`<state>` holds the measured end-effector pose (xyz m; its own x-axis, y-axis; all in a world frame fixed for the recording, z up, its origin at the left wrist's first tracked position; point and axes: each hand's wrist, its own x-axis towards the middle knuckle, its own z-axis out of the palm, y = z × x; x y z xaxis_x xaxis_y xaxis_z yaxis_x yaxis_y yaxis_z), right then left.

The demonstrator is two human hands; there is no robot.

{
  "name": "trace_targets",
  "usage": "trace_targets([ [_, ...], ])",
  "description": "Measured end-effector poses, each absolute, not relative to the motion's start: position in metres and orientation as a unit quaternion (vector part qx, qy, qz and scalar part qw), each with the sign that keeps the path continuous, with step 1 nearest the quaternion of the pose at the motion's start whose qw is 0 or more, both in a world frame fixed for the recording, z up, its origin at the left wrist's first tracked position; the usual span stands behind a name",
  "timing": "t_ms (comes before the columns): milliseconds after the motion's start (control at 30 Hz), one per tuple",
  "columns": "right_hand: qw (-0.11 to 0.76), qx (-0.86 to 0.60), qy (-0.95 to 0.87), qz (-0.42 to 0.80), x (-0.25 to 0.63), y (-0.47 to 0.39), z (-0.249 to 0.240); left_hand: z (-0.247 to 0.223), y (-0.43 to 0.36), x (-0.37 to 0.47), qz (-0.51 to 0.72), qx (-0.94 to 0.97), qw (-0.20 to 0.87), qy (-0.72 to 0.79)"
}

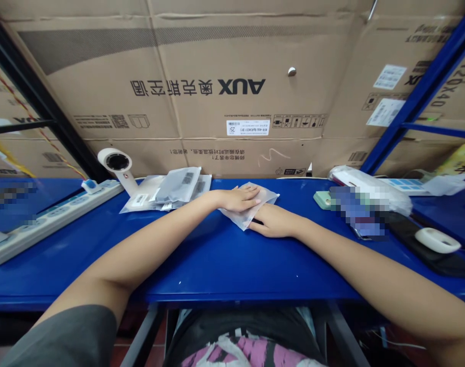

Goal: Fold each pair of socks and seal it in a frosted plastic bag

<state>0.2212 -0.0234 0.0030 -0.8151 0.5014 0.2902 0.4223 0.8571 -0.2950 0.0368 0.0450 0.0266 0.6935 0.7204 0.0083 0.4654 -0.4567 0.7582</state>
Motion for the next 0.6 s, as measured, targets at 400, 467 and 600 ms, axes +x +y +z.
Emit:
trace_targets([
  [400, 0.156, -0.203, -0.965, 0.047, 0.212, -0.023, -0.002, 0.011, 0.049, 0.038, 0.187, 0.837, 0.395, 0.331],
  [467, 0.169, -0.217, -0.96, 0.056, 0.213, -0.025, -0.003, 0.011, 0.046, 0.037, 0.196, 0.846, 0.375, 0.324],
  [600, 0.16, -0.251, -0.951, 0.087, 0.214, -0.03, -0.005, 0.011, 0.041, 0.037, 0.207, 0.867, 0.346, 0.294],
])
